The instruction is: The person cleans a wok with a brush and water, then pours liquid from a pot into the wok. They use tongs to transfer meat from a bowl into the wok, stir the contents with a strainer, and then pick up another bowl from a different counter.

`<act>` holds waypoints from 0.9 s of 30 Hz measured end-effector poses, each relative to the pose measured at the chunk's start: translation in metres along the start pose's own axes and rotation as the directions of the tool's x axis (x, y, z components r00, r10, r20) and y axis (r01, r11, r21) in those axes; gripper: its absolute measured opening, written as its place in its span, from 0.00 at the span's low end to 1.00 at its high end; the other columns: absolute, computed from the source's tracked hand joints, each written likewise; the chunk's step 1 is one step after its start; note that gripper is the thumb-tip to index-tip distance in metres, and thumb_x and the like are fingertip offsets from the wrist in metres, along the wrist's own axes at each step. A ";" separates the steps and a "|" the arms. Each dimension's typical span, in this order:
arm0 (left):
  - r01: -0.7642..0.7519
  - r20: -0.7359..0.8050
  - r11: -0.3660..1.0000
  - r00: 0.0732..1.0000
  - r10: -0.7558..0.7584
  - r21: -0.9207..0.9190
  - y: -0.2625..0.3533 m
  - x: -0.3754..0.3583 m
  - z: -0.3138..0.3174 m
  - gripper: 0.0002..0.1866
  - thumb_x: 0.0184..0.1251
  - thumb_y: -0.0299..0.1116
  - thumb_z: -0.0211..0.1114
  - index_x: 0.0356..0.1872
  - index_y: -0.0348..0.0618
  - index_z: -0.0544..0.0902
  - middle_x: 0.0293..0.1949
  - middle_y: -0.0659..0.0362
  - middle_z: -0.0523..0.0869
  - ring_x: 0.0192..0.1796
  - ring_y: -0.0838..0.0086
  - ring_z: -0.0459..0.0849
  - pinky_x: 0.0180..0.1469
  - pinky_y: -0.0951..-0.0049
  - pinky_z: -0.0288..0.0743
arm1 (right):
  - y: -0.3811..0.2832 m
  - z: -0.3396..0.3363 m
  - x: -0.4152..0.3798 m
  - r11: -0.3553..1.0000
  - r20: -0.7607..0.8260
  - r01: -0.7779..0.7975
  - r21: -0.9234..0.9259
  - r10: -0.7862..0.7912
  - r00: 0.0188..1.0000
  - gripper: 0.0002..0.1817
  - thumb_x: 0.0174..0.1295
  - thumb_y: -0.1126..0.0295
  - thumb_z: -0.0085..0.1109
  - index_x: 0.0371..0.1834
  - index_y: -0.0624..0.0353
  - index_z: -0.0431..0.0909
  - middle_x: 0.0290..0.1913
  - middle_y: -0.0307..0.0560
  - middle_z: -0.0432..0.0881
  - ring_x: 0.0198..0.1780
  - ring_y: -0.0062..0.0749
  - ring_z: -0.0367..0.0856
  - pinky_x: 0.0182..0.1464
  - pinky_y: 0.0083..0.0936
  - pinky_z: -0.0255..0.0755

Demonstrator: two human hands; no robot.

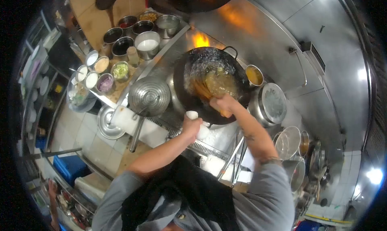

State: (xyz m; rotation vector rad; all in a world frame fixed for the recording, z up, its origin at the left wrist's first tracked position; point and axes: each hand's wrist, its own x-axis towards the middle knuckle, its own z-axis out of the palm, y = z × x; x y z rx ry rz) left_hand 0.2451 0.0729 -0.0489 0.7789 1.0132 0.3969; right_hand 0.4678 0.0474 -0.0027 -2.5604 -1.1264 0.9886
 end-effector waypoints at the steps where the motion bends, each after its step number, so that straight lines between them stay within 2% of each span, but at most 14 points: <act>1: -0.006 -0.011 1.000 1.000 0.006 -0.007 -0.001 0.001 0.001 0.28 0.58 0.21 0.61 0.61 0.38 0.66 0.49 0.49 0.79 0.48 0.63 0.82 0.47 0.62 0.80 | 0.016 -0.012 -0.009 0.978 0.068 0.107 -0.177 -0.096 0.993 0.26 0.54 0.57 0.64 0.60 0.45 0.82 0.44 0.56 0.86 0.40 0.48 0.87 0.46 0.36 0.82; 3: 0.032 -0.003 0.999 0.999 -0.032 -0.034 0.006 -0.001 0.003 0.27 0.58 0.21 0.61 0.61 0.38 0.66 0.49 0.50 0.79 0.48 0.63 0.82 0.48 0.62 0.80 | 0.031 -0.037 -0.014 0.741 0.298 0.345 -0.577 -0.202 0.933 0.29 0.53 0.56 0.65 0.62 0.45 0.80 0.44 0.56 0.86 0.40 0.49 0.87 0.47 0.36 0.82; 5: 0.063 0.004 0.998 0.998 -0.063 -0.019 0.007 -0.007 -0.002 0.28 0.58 0.22 0.62 0.61 0.37 0.65 0.50 0.49 0.79 0.48 0.63 0.82 0.49 0.63 0.80 | 0.045 -0.047 0.022 0.402 0.508 0.553 -0.730 -0.222 0.832 0.30 0.52 0.56 0.66 0.62 0.46 0.80 0.43 0.56 0.87 0.40 0.49 0.87 0.47 0.36 0.82; 7: 0.070 0.010 0.998 0.998 -0.070 0.005 0.010 -0.005 -0.002 0.30 0.57 0.23 0.63 0.63 0.37 0.64 0.51 0.48 0.79 0.49 0.61 0.82 0.50 0.64 0.79 | 0.047 -0.052 0.068 0.577 0.311 0.373 -0.727 -0.208 0.927 0.28 0.51 0.56 0.68 0.58 0.50 0.82 0.42 0.54 0.87 0.41 0.48 0.87 0.48 0.35 0.81; 8: 0.038 0.032 0.999 0.999 -0.038 0.011 0.003 0.000 -0.003 0.30 0.57 0.23 0.63 0.63 0.37 0.64 0.51 0.48 0.79 0.49 0.62 0.82 0.50 0.64 0.79 | 0.033 -0.038 0.073 0.808 0.119 0.153 -0.569 -0.103 0.988 0.26 0.51 0.56 0.68 0.55 0.51 0.83 0.42 0.53 0.87 0.41 0.49 0.86 0.48 0.35 0.80; 9: 0.007 0.051 1.000 0.999 -0.008 0.017 -0.009 0.009 -0.005 0.30 0.57 0.23 0.63 0.63 0.37 0.64 0.51 0.49 0.79 0.49 0.62 0.82 0.49 0.64 0.79 | 0.018 -0.024 0.078 0.953 -0.079 -0.031 -0.301 0.007 0.997 0.25 0.51 0.56 0.68 0.53 0.53 0.84 0.42 0.51 0.88 0.41 0.49 0.86 0.49 0.35 0.80; 11: -0.015 0.063 1.000 0.998 0.016 -0.021 -0.013 0.012 -0.006 0.29 0.57 0.22 0.63 0.62 0.37 0.65 0.50 0.49 0.79 0.49 0.62 0.82 0.49 0.64 0.79 | -0.026 -0.003 0.052 0.949 -0.182 -0.214 0.230 0.258 0.949 0.20 0.54 0.57 0.66 0.49 0.52 0.85 0.42 0.48 0.88 0.41 0.51 0.85 0.48 0.34 0.80; 13: 0.018 0.071 0.995 0.997 -0.011 -0.094 0.002 -0.003 -0.006 0.27 0.58 0.22 0.63 0.60 0.38 0.67 0.50 0.49 0.79 0.49 0.63 0.82 0.49 0.63 0.79 | -0.020 -0.012 0.009 0.979 -0.051 0.107 -0.175 -0.117 0.992 0.19 0.56 0.55 0.65 0.46 0.53 0.86 0.44 0.55 0.87 0.47 0.54 0.84 0.49 0.37 0.79; 15: 0.039 0.071 0.997 0.997 -0.034 -0.074 0.013 -0.011 -0.006 0.27 0.57 0.22 0.63 0.60 0.38 0.67 0.50 0.50 0.79 0.49 0.63 0.81 0.49 0.63 0.78 | 0.006 -0.037 -0.009 0.880 0.167 0.243 -0.409 -0.190 0.968 0.19 0.56 0.55 0.65 0.45 0.55 0.86 0.45 0.59 0.86 0.47 0.55 0.84 0.48 0.37 0.80; 17: 0.066 0.059 0.996 0.996 -0.062 -0.065 0.025 -0.018 -0.004 0.27 0.57 0.22 0.63 0.60 0.38 0.67 0.50 0.50 0.79 0.49 0.64 0.81 0.50 0.63 0.78 | 0.028 -0.067 0.003 0.826 0.344 0.202 -0.526 -0.010 0.939 0.21 0.55 0.55 0.65 0.47 0.56 0.86 0.45 0.60 0.86 0.42 0.52 0.86 0.45 0.36 0.81; 19: 0.100 0.049 0.994 0.994 -0.099 -0.034 0.034 -0.023 -0.005 0.28 0.57 0.22 0.63 0.60 0.38 0.67 0.49 0.51 0.79 0.49 0.63 0.81 0.50 0.63 0.78 | 0.046 -0.057 0.041 0.756 0.212 0.130 -0.642 0.012 0.977 0.21 0.55 0.55 0.66 0.48 0.55 0.86 0.47 0.61 0.85 0.51 0.51 0.84 0.53 0.37 0.79; 21: 0.060 0.051 0.997 0.997 -0.058 -0.043 0.018 -0.011 -0.006 0.28 0.57 0.22 0.63 0.61 0.38 0.67 0.50 0.50 0.79 0.50 0.63 0.81 0.50 0.63 0.78 | -0.020 -0.060 0.022 0.906 -0.214 -0.334 -0.259 0.283 0.935 0.25 0.53 0.53 0.67 0.51 0.55 0.85 0.50 0.63 0.84 0.57 0.52 0.82 0.58 0.38 0.76; 24: 0.037 0.069 0.995 0.997 -0.031 -0.088 0.014 -0.010 -0.006 0.29 0.58 0.22 0.63 0.62 0.39 0.66 0.50 0.50 0.79 0.50 0.62 0.81 0.50 0.64 0.78 | 0.004 -0.005 0.043 0.967 -0.327 -0.229 0.110 0.252 0.911 0.27 0.52 0.51 0.66 0.53 0.53 0.84 0.52 0.64 0.83 0.57 0.54 0.81 0.58 0.39 0.76; 27: 0.058 0.065 0.995 0.996 -0.053 -0.079 0.013 -0.008 -0.008 0.29 0.57 0.22 0.63 0.61 0.39 0.67 0.49 0.50 0.79 0.50 0.63 0.81 0.49 0.64 0.79 | 0.096 -0.015 0.040 0.940 -0.004 0.071 -0.335 -0.077 0.997 0.26 0.55 0.49 0.63 0.55 0.48 0.84 0.51 0.62 0.84 0.57 0.55 0.82 0.57 0.41 0.77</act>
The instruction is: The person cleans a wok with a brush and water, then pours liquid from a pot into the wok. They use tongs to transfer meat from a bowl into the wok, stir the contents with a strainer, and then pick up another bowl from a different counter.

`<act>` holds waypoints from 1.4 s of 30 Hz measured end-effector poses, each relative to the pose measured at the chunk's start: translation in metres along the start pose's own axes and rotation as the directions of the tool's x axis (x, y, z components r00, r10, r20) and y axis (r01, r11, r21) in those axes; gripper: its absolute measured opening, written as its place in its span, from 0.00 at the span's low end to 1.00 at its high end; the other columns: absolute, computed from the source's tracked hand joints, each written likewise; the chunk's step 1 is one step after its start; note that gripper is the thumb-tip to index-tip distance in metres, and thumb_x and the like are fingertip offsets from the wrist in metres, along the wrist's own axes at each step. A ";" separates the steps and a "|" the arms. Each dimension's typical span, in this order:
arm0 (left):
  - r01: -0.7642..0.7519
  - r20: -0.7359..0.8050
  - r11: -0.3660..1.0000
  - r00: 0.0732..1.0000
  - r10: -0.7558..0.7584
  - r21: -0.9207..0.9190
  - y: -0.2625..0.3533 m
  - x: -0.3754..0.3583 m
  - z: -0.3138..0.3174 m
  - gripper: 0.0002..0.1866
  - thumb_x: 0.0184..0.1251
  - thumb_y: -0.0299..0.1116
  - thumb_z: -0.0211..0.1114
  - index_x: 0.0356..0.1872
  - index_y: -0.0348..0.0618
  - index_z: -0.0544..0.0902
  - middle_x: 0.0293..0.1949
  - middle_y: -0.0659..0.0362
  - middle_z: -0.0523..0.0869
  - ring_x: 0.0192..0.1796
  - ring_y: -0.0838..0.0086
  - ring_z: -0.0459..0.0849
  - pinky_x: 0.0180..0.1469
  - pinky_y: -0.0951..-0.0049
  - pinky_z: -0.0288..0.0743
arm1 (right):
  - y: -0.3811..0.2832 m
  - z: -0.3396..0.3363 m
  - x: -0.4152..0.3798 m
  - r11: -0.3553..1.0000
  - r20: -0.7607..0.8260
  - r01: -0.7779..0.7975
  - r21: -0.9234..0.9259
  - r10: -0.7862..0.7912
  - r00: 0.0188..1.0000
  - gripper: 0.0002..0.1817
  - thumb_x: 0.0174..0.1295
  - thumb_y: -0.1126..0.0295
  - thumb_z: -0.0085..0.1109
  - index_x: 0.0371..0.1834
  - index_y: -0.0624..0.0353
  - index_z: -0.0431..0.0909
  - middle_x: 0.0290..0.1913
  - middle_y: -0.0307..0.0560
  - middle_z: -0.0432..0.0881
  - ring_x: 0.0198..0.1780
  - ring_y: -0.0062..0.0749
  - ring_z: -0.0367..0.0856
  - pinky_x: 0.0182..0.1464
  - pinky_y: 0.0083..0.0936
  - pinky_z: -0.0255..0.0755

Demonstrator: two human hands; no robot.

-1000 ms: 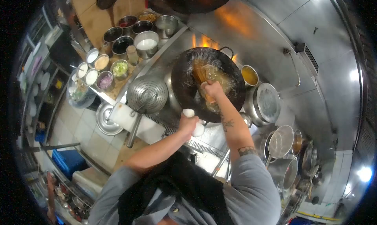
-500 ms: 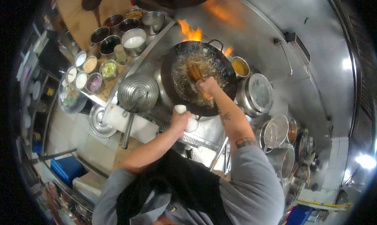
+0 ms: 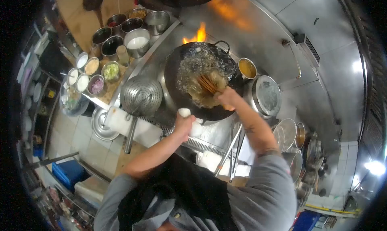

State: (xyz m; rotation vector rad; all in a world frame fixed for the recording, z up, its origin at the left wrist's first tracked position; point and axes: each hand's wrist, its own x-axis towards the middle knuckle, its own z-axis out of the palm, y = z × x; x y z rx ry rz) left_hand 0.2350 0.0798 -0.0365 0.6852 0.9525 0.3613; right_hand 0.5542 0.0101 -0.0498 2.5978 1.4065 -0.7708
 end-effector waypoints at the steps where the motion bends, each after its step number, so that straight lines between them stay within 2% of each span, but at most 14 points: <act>1: 0.010 -0.013 1.000 1.000 -0.010 0.005 -0.001 0.001 0.000 0.29 0.57 0.22 0.63 0.61 0.39 0.67 0.49 0.50 0.79 0.50 0.63 0.81 0.49 0.64 0.79 | -0.001 -0.014 -0.004 0.972 0.136 0.080 -0.220 -0.050 0.989 0.24 0.56 0.50 0.62 0.52 0.49 0.84 0.51 0.61 0.84 0.56 0.54 0.82 0.56 0.40 0.78; 3: 0.016 -0.027 0.999 1.000 -0.015 0.037 -0.002 -0.002 -0.001 0.28 0.57 0.21 0.63 0.60 0.39 0.67 0.49 0.50 0.79 0.49 0.64 0.81 0.49 0.64 0.79 | -0.037 -0.067 -0.021 0.697 0.399 0.310 -0.647 -0.036 0.916 0.21 0.58 0.52 0.60 0.47 0.53 0.86 0.51 0.60 0.84 0.55 0.50 0.84 0.55 0.40 0.78; 7: -0.031 -0.022 0.996 0.999 0.033 0.084 -0.005 0.006 -0.001 0.29 0.56 0.21 0.62 0.61 0.39 0.66 0.48 0.50 0.79 0.48 0.63 0.82 0.48 0.63 0.79 | -0.099 -0.060 -0.010 0.892 -0.100 -0.433 0.127 0.446 0.889 0.17 0.61 0.59 0.56 0.45 0.59 0.85 0.45 0.59 0.86 0.52 0.51 0.85 0.54 0.40 0.79; 11: 0.049 0.034 0.999 0.998 -0.050 0.018 0.015 -0.010 0.000 0.28 0.57 0.20 0.61 0.60 0.39 0.66 0.50 0.51 0.77 0.49 0.64 0.81 0.49 0.64 0.79 | -0.077 -0.013 -0.056 0.986 -0.207 -0.154 -0.065 0.138 0.969 0.18 0.61 0.61 0.54 0.53 0.51 0.82 0.46 0.61 0.85 0.52 0.54 0.84 0.56 0.45 0.77; 17: 0.053 0.010 0.997 0.999 -0.053 0.053 0.016 -0.007 0.001 0.29 0.57 0.21 0.62 0.61 0.41 0.65 0.49 0.51 0.77 0.50 0.64 0.80 0.48 0.64 0.79 | -0.090 -0.049 -0.005 0.928 -0.281 -0.371 -0.028 0.349 0.894 0.18 0.63 0.60 0.55 0.44 0.62 0.86 0.46 0.59 0.86 0.50 0.51 0.86 0.55 0.41 0.79; 21: -0.006 0.020 0.997 1.000 0.004 0.072 -0.002 0.000 0.000 0.31 0.57 0.23 0.62 0.63 0.39 0.62 0.49 0.49 0.77 0.50 0.63 0.80 0.49 0.64 0.78 | -0.106 -0.008 -0.013 0.985 -0.307 -0.172 -0.031 0.154 0.939 0.32 0.62 0.56 0.58 0.72 0.39 0.66 0.48 0.60 0.85 0.50 0.55 0.84 0.55 0.45 0.78; 26: 0.030 0.043 1.000 0.999 -0.031 0.007 -0.011 0.006 -0.003 0.29 0.56 0.20 0.61 0.61 0.41 0.63 0.47 0.50 0.77 0.46 0.64 0.81 0.45 0.62 0.80 | -0.134 -0.025 0.013 0.854 -0.343 -0.158 0.496 0.360 0.868 0.21 0.60 0.56 0.57 0.52 0.54 0.83 0.39 0.63 0.86 0.47 0.53 0.86 0.52 0.41 0.80; 29: 0.020 0.084 1.000 0.996 -0.020 -0.003 -0.023 0.021 -0.008 0.28 0.57 0.21 0.61 0.60 0.41 0.63 0.47 0.50 0.78 0.44 0.64 0.83 0.42 0.62 0.81 | -0.162 -0.049 -0.022 0.772 0.052 -0.272 0.574 0.298 0.953 0.25 0.57 0.53 0.60 0.55 0.54 0.83 0.54 0.56 0.84 0.48 0.48 0.87 0.46 0.34 0.84; 31: 0.071 0.074 0.997 0.995 -0.071 0.005 -0.022 0.023 -0.007 0.29 0.60 0.24 0.64 0.62 0.41 0.62 0.48 0.50 0.78 0.44 0.63 0.84 0.39 0.62 0.83 | -0.170 -0.048 -0.054 0.852 0.090 -0.277 0.444 0.265 0.960 0.24 0.59 0.54 0.57 0.56 0.52 0.82 0.59 0.55 0.81 0.49 0.48 0.86 0.49 0.36 0.83; 34: 0.135 0.070 0.989 0.989 -0.131 -0.067 0.001 0.006 0.002 0.24 0.67 0.25 0.60 0.61 0.44 0.62 0.49 0.47 0.78 0.44 0.55 0.87 0.39 0.55 0.87 | -0.118 -0.007 -0.039 0.754 0.267 0.483 -0.446 -0.403 0.875 0.22 0.60 0.55 0.56 0.55 0.50 0.83 0.59 0.53 0.82 0.50 0.48 0.85 0.53 0.39 0.80; 36: 0.125 0.070 0.991 0.990 -0.122 -0.040 0.000 0.007 0.000 0.22 0.68 0.27 0.61 0.60 0.43 0.65 0.48 0.47 0.79 0.43 0.56 0.87 0.40 0.55 0.87 | -0.128 -0.061 -0.110 0.997 0.273 -0.071 -0.032 0.077 0.959 0.20 0.60 0.53 0.57 0.51 0.48 0.84 0.64 0.53 0.77 0.54 0.49 0.83 0.58 0.37 0.78; 38: 0.110 0.113 0.994 0.988 -0.107 -0.024 -0.003 0.013 -0.007 0.20 0.68 0.28 0.62 0.57 0.41 0.68 0.46 0.48 0.80 0.42 0.57 0.88 0.40 0.55 0.87 | -0.019 -0.028 -0.072 0.691 0.473 0.530 -0.491 -0.299 0.829 0.20 0.60 0.53 0.56 0.50 0.49 0.84 0.56 0.55 0.82 0.55 0.48 0.83 0.57 0.39 0.77; 40: 0.089 0.210 0.996 0.974 -0.087 0.004 -0.004 0.019 -0.016 0.17 0.68 0.29 0.62 0.54 0.38 0.71 0.43 0.48 0.82 0.41 0.57 0.88 0.39 0.55 0.87 | -0.050 -0.087 -0.140 0.864 0.016 -0.498 -0.076 0.500 0.866 0.20 0.61 0.54 0.55 0.51 0.51 0.84 0.49 0.55 0.86 0.53 0.48 0.84 0.56 0.41 0.76; 42: 0.229 0.241 0.973 0.945 -0.222 -0.002 0.010 0.019 -0.013 0.14 0.67 0.27 0.61 0.51 0.34 0.73 0.40 0.48 0.83 0.39 0.56 0.88 0.39 0.55 0.86 | -0.019 -0.080 -0.146 0.848 -0.230 -0.529 0.039 0.523 0.821 0.25 0.60 0.53 0.60 0.56 0.55 0.82 0.52 0.54 0.85 0.54 0.49 0.84 0.57 0.41 0.77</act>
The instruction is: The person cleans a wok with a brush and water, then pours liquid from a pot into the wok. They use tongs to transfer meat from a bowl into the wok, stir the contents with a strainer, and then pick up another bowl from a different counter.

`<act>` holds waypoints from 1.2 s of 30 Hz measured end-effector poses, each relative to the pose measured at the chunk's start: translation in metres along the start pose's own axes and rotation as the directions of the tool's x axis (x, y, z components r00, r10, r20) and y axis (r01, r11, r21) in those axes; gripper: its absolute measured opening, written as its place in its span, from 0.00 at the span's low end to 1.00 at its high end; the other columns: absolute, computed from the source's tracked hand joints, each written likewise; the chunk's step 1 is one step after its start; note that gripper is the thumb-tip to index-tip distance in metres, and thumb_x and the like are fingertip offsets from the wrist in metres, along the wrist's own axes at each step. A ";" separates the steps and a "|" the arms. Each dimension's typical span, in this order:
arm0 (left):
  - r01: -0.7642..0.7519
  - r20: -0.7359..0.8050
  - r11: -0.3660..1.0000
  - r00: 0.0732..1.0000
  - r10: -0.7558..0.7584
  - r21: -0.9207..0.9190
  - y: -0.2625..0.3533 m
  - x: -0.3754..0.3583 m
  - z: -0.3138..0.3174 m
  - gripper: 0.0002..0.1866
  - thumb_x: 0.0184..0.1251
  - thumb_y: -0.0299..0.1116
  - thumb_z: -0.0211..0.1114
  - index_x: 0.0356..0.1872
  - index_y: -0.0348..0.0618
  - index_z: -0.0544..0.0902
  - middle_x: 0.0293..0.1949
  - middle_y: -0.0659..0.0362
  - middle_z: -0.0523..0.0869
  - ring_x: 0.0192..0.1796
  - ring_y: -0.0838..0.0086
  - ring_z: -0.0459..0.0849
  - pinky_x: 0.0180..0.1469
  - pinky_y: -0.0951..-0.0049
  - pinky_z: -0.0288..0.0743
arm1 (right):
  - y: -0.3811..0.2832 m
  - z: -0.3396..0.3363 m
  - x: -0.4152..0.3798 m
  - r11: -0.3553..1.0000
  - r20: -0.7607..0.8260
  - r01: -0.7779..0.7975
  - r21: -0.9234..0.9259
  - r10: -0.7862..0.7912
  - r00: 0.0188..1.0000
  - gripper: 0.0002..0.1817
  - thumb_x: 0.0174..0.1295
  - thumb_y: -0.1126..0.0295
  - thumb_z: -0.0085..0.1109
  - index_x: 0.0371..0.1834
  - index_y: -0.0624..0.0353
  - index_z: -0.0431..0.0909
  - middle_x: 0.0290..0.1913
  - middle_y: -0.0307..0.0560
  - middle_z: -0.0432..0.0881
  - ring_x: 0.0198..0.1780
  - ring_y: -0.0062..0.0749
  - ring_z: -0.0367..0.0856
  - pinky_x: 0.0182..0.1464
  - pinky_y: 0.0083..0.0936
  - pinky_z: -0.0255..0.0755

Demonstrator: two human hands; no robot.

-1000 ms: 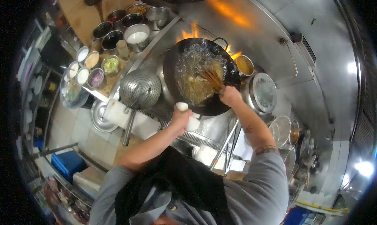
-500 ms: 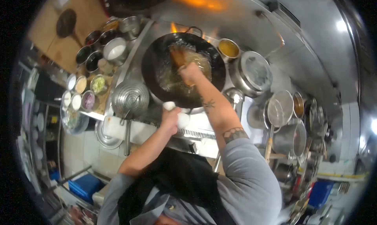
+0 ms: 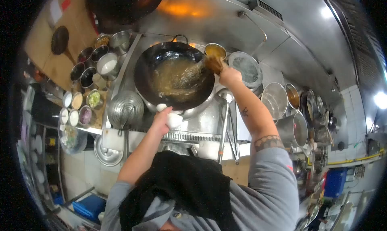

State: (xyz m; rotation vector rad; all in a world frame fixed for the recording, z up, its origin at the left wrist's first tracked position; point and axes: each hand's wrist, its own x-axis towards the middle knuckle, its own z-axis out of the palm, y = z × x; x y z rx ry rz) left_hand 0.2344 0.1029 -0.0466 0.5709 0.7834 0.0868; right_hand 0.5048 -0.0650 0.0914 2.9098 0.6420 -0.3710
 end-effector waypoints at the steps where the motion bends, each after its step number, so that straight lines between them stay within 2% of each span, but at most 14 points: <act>1: 0.069 0.012 0.997 0.998 -0.069 -0.014 0.005 -0.001 0.002 0.13 0.67 0.27 0.60 0.49 0.32 0.74 0.39 0.48 0.84 0.39 0.56 0.88 0.38 0.55 0.86 | 0.003 -0.002 -0.004 0.998 -0.121 -0.022 0.059 0.029 0.992 0.27 0.59 0.52 0.63 0.58 0.57 0.81 0.53 0.54 0.85 0.55 0.49 0.84 0.57 0.41 0.77; 5: -0.002 -0.048 0.999 0.999 0.004 0.041 -0.007 0.009 -0.003 0.10 0.66 0.25 0.58 0.45 0.29 0.76 0.38 0.47 0.84 0.36 0.56 0.88 0.37 0.54 0.86 | 0.031 0.041 -0.058 0.829 -0.250 0.027 0.558 0.137 0.958 0.33 0.59 0.53 0.65 0.63 0.64 0.77 0.52 0.59 0.85 0.53 0.43 0.85 0.55 0.35 0.77; 7: -0.041 -0.094 0.997 0.994 0.047 0.067 0.000 -0.008 0.004 0.09 0.65 0.25 0.58 0.43 0.29 0.76 0.37 0.47 0.84 0.35 0.56 0.88 0.36 0.53 0.86 | 0.047 0.097 -0.078 0.576 -0.237 0.057 0.815 0.242 0.941 0.36 0.59 0.53 0.67 0.65 0.67 0.74 0.49 0.58 0.86 0.51 0.37 0.86 0.53 0.31 0.76; 9: -0.061 -0.096 0.991 0.993 0.073 0.120 0.006 -0.020 -0.001 0.11 0.65 0.24 0.57 0.46 0.28 0.74 0.40 0.45 0.84 0.38 0.53 0.88 0.37 0.50 0.87 | 0.049 0.131 -0.128 0.254 -0.083 -0.006 0.967 0.335 0.938 0.37 0.60 0.55 0.69 0.66 0.70 0.72 0.48 0.51 0.86 0.49 0.28 0.83 0.53 0.24 0.74; 11: -0.090 -0.107 0.988 0.989 0.103 0.122 0.011 -0.034 -0.009 0.09 0.66 0.25 0.57 0.44 0.30 0.77 0.37 0.48 0.84 0.36 0.57 0.88 0.36 0.54 0.85 | 0.056 0.172 -0.174 0.086 -0.065 0.037 0.996 0.361 0.930 0.34 0.62 0.59 0.69 0.66 0.71 0.71 0.48 0.46 0.85 0.47 0.24 0.81 0.52 0.21 0.74; 15: -0.086 -0.111 0.969 0.987 0.114 0.230 0.020 -0.054 -0.037 0.08 0.61 0.24 0.58 0.40 0.31 0.78 0.36 0.50 0.83 0.36 0.59 0.87 0.38 0.58 0.84 | 0.065 0.228 -0.268 -0.198 0.135 -0.063 0.978 0.376 0.917 0.30 0.64 0.64 0.67 0.67 0.68 0.72 0.48 0.44 0.85 0.46 0.23 0.81 0.51 0.21 0.75; 18: -0.117 -0.120 0.961 0.981 0.151 0.251 0.021 -0.065 -0.053 0.06 0.59 0.22 0.58 0.37 0.33 0.77 0.33 0.52 0.82 0.34 0.60 0.86 0.37 0.59 0.84 | 0.056 0.226 -0.315 -0.319 0.216 -0.095 0.943 0.369 0.904 0.29 0.62 0.69 0.69 0.65 0.69 0.73 0.47 0.44 0.85 0.46 0.22 0.81 0.49 0.22 0.76; 21: -0.119 -0.127 0.955 0.979 0.159 0.273 0.023 -0.075 -0.065 0.07 0.58 0.21 0.58 0.37 0.32 0.77 0.34 0.51 0.82 0.35 0.61 0.86 0.37 0.60 0.84 | 0.047 0.212 -0.322 -0.228 0.112 -0.029 0.973 0.360 0.926 0.31 0.60 0.72 0.70 0.66 0.69 0.71 0.49 0.45 0.84 0.45 0.21 0.81 0.47 0.22 0.77; 23: -0.130 -0.137 0.946 0.975 0.177 0.295 0.023 -0.086 -0.065 0.07 0.58 0.21 0.58 0.37 0.32 0.77 0.35 0.50 0.83 0.35 0.61 0.87 0.37 0.60 0.85 | 0.039 0.208 -0.310 -0.062 -0.021 0.044 0.997 0.336 0.942 0.37 0.59 0.68 0.72 0.69 0.70 0.66 0.53 0.48 0.82 0.51 0.26 0.79 0.57 0.26 0.74; 25: -0.157 -0.144 0.927 0.966 0.216 0.341 0.024 -0.096 -0.065 0.06 0.58 0.21 0.58 0.36 0.31 0.77 0.34 0.50 0.83 0.34 0.61 0.87 0.36 0.61 0.85 | 0.029 0.173 -0.301 -0.020 -0.028 0.032 0.999 0.173 0.985 0.37 0.59 0.65 0.71 0.70 0.67 0.67 0.55 0.52 0.82 0.55 0.32 0.79 0.61 0.29 0.71; 28: -0.200 -0.131 0.894 0.953 0.272 0.402 0.025 -0.109 -0.066 0.06 0.58 0.22 0.59 0.36 0.31 0.77 0.32 0.50 0.82 0.31 0.62 0.86 0.34 0.62 0.84 | 0.006 0.128 -0.280 0.271 -0.084 0.093 0.958 -0.047 0.995 0.36 0.59 0.59 0.69 0.70 0.57 0.69 0.56 0.56 0.82 0.58 0.44 0.81 0.62 0.33 0.72; 31: -0.161 -0.194 0.842 0.935 0.297 0.515 0.028 -0.125 -0.059 0.19 0.54 0.18 0.59 0.49 0.30 0.74 0.41 0.51 0.82 0.41 0.62 0.86 0.42 0.62 0.84 | -0.030 0.118 -0.256 0.443 -0.173 0.228 0.867 -0.162 0.972 0.37 0.56 0.54 0.67 0.70 0.51 0.70 0.56 0.56 0.83 0.58 0.52 0.81 0.61 0.38 0.74; 33: -0.193 -0.165 0.820 0.930 0.328 0.539 0.027 -0.130 -0.058 0.20 0.54 0.19 0.59 0.51 0.30 0.74 0.42 0.51 0.82 0.40 0.63 0.85 0.41 0.63 0.83 | -0.047 0.091 -0.249 0.516 -0.026 0.146 0.844 -0.232 0.972 0.37 0.56 0.55 0.67 0.70 0.52 0.70 0.56 0.56 0.83 0.57 0.52 0.81 0.60 0.40 0.75; 36: -0.217 -0.149 0.793 0.921 0.360 0.570 0.023 -0.139 -0.050 0.23 0.53 0.19 0.59 0.54 0.31 0.74 0.43 0.51 0.82 0.41 0.63 0.85 0.42 0.64 0.82 | -0.070 0.095 -0.230 0.572 0.040 0.147 0.807 -0.300 0.953 0.37 0.57 0.56 0.65 0.71 0.52 0.70 0.55 0.56 0.83 0.56 0.50 0.82 0.59 0.40 0.75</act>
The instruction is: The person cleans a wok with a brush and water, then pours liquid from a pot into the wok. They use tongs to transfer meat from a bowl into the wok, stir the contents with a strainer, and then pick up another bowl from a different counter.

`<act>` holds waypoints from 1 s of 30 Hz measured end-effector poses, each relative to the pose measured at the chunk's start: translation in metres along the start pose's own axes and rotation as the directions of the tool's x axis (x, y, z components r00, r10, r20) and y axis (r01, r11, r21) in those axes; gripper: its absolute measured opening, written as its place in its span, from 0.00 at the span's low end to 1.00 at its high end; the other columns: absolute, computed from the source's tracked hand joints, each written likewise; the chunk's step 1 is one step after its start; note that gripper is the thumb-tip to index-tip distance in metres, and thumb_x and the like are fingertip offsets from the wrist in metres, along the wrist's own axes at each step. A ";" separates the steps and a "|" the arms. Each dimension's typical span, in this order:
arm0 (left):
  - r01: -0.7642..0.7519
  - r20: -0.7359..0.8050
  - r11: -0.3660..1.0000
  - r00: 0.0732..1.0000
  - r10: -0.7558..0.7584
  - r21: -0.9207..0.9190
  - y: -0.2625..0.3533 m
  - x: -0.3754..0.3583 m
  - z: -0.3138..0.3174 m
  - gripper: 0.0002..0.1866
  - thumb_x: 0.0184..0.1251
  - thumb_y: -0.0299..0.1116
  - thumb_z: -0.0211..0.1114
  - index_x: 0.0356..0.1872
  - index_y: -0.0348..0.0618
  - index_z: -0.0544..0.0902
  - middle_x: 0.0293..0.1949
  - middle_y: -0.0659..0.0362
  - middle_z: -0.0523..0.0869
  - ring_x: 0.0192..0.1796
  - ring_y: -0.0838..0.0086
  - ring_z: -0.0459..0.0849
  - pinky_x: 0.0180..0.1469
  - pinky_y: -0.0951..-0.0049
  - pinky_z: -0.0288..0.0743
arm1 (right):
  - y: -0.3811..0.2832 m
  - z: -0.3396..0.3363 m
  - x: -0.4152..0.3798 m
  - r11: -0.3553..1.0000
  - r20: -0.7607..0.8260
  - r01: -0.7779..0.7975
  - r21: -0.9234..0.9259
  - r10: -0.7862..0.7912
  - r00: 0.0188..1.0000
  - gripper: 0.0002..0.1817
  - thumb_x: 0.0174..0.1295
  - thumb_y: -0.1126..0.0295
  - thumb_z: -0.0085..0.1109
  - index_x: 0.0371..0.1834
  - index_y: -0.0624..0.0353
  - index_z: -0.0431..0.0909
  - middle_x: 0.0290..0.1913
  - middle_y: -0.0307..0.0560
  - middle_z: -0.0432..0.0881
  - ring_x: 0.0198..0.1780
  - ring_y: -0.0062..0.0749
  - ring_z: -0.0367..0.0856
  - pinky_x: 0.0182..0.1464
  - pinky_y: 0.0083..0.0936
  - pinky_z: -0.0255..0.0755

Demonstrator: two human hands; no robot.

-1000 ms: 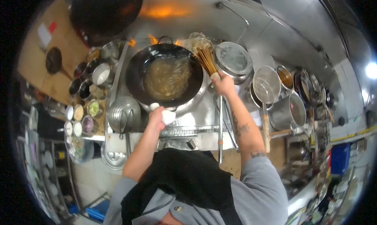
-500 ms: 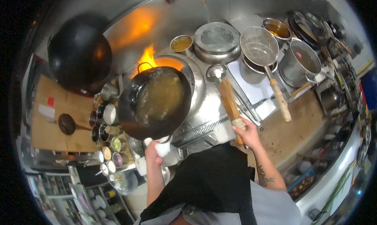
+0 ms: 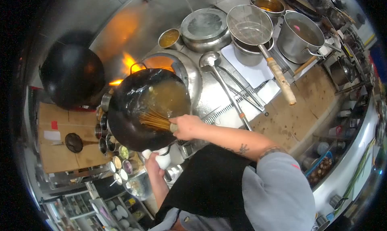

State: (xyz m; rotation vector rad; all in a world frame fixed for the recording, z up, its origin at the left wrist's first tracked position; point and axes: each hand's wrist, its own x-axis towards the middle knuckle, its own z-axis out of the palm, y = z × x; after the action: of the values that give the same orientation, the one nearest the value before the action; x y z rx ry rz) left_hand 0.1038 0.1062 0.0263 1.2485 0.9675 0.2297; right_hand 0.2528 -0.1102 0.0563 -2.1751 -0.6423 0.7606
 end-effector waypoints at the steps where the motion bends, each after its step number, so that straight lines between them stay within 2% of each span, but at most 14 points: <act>1: -0.009 -0.008 1.000 1.000 0.009 0.011 0.003 -0.004 0.002 0.23 0.53 0.19 0.59 0.55 0.31 0.73 0.44 0.51 0.82 0.42 0.64 0.84 0.42 0.65 0.82 | -0.004 0.000 0.002 1.000 0.020 -0.003 0.000 0.003 1.000 0.36 0.57 0.56 0.65 0.71 0.52 0.70 0.55 0.57 0.83 0.56 0.50 0.82 0.59 0.40 0.76; 4: -0.101 0.041 0.995 0.994 0.101 0.002 0.009 -0.011 0.007 0.24 0.53 0.19 0.59 0.56 0.31 0.73 0.44 0.52 0.82 0.44 0.64 0.84 0.45 0.65 0.80 | -0.009 0.000 0.005 1.000 0.065 -0.012 0.013 0.011 0.998 0.36 0.57 0.57 0.64 0.71 0.52 0.70 0.54 0.57 0.84 0.56 0.49 0.82 0.58 0.39 0.76; 6: -0.138 0.045 0.987 0.990 0.135 0.081 0.013 -0.009 0.006 0.25 0.54 0.18 0.58 0.57 0.32 0.73 0.45 0.53 0.82 0.45 0.65 0.83 0.47 0.67 0.79 | -0.004 0.004 0.007 0.998 0.078 -0.021 0.052 0.017 0.997 0.35 0.58 0.57 0.64 0.71 0.52 0.70 0.53 0.59 0.84 0.54 0.50 0.83 0.57 0.38 0.77; 9: -0.208 0.075 0.956 0.978 0.196 0.206 0.027 -0.010 0.009 0.27 0.54 0.18 0.58 0.59 0.32 0.72 0.47 0.53 0.82 0.46 0.67 0.82 0.50 0.69 0.77 | 0.008 0.014 0.016 0.990 0.049 0.008 0.141 -0.015 0.999 0.36 0.59 0.57 0.64 0.72 0.51 0.69 0.43 0.63 0.86 0.45 0.50 0.86 0.52 0.36 0.78; 12: -0.244 0.098 0.922 0.970 0.224 0.302 0.042 -0.009 0.013 0.28 0.52 0.17 0.57 0.60 0.33 0.72 0.49 0.53 0.82 0.48 0.67 0.81 0.52 0.69 0.75 | 0.031 0.042 0.034 0.964 -0.132 0.135 0.228 -0.107 0.985 0.35 0.61 0.55 0.64 0.72 0.51 0.70 0.37 0.63 0.87 0.39 0.47 0.88 0.47 0.34 0.79; 13: -0.308 0.090 0.882 0.951 0.296 0.356 0.047 -0.012 0.019 0.29 0.52 0.17 0.57 0.60 0.33 0.71 0.48 0.54 0.82 0.47 0.68 0.81 0.51 0.70 0.75 | 0.027 0.036 0.030 0.948 -0.075 0.060 0.313 -0.039 0.996 0.35 0.60 0.54 0.64 0.71 0.52 0.71 0.40 0.63 0.86 0.41 0.46 0.88 0.48 0.33 0.79; 15: -0.320 0.140 0.854 0.948 0.287 0.410 0.057 -0.007 0.017 0.29 0.52 0.18 0.56 0.61 0.33 0.72 0.48 0.54 0.82 0.47 0.69 0.81 0.51 0.71 0.75 | 0.006 0.006 0.013 0.884 0.052 -0.094 0.457 0.079 0.996 0.34 0.60 0.52 0.65 0.69 0.53 0.73 0.44 0.64 0.86 0.45 0.44 0.88 0.50 0.31 0.79; 16: -0.333 0.139 0.820 0.943 0.304 0.466 0.065 -0.013 0.023 0.28 0.53 0.19 0.56 0.61 0.33 0.72 0.47 0.55 0.82 0.46 0.70 0.81 0.52 0.71 0.74 | -0.002 -0.006 0.008 0.796 0.212 -0.239 0.556 0.143 0.967 0.31 0.64 0.51 0.62 0.68 0.53 0.73 0.46 0.61 0.87 0.45 0.39 0.88 0.51 0.30 0.78; 19: -0.441 0.235 0.699 0.896 0.376 0.563 0.077 -0.010 0.024 0.29 0.54 0.19 0.56 0.62 0.33 0.71 0.48 0.55 0.82 0.46 0.70 0.81 0.52 0.72 0.74 | 0.043 0.060 0.057 0.780 -0.147 0.132 0.612 -0.053 0.988 0.30 0.67 0.51 0.62 0.70 0.51 0.72 0.52 0.57 0.85 0.42 0.32 0.87 0.43 0.29 0.81; 22: -0.513 0.294 0.555 0.849 0.439 0.654 0.089 -0.023 0.037 0.33 0.55 0.22 0.56 0.67 0.36 0.69 0.53 0.52 0.81 0.53 0.67 0.80 0.59 0.70 0.71 | 0.051 0.066 0.066 0.619 -0.036 0.052 0.783 -0.039 0.999 0.31 0.67 0.51 0.63 0.70 0.49 0.72 0.58 0.53 0.82 0.43 0.30 0.85 0.44 0.27 0.81; 25: -0.541 0.313 0.469 0.820 0.480 0.698 0.087 -0.024 0.038 0.34 0.54 0.21 0.56 0.68 0.36 0.67 0.56 0.49 0.80 0.56 0.65 0.79 0.63 0.68 0.69 | 0.016 0.014 0.034 0.310 0.415 -0.377 0.873 -0.064 0.908 0.30 0.69 0.52 0.60 0.72 0.52 0.70 0.61 0.52 0.80 0.53 0.32 0.83 0.58 0.27 0.77; 27: -0.550 0.328 0.463 0.816 0.476 0.695 0.087 -0.022 0.038 0.33 0.54 0.19 0.56 0.67 0.33 0.67 0.57 0.48 0.79 0.59 0.63 0.78 0.65 0.67 0.67 | -0.012 0.007 0.017 0.465 0.448 -0.355 0.811 -0.105 0.888 0.29 0.70 0.51 0.59 0.69 0.52 0.73 0.65 0.55 0.76 0.60 0.38 0.79 0.68 0.29 0.68; 28: -0.517 0.294 0.531 0.843 0.450 0.672 0.085 -0.017 0.034 0.33 0.54 0.19 0.56 0.67 0.33 0.67 0.57 0.48 0.79 0.59 0.62 0.78 0.65 0.67 0.67 | -0.001 0.035 0.028 0.580 0.263 -0.120 0.805 -0.168 0.950 0.26 0.67 0.53 0.62 0.64 0.54 0.78 0.62 0.54 0.79 0.57 0.39 0.80 0.65 0.30 0.72; 30: -0.432 0.217 0.665 0.897 0.384 0.609 0.066 -0.003 0.014 0.33 0.54 0.19 0.56 0.67 0.32 0.67 0.57 0.49 0.79 0.58 0.61 0.78 0.64 0.66 0.67 | 0.045 0.013 0.053 0.911 0.246 0.115 0.397 -0.226 0.942 0.23 0.64 0.53 0.65 0.57 0.54 0.84 0.63 0.51 0.80 0.58 0.39 0.81 0.64 0.30 0.72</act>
State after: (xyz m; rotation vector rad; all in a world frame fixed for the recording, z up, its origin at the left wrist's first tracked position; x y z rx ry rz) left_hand 0.1347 0.1177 0.0852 2.1153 0.6995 0.2043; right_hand 0.2907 -0.0973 -0.0025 -1.6462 -0.7533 1.0237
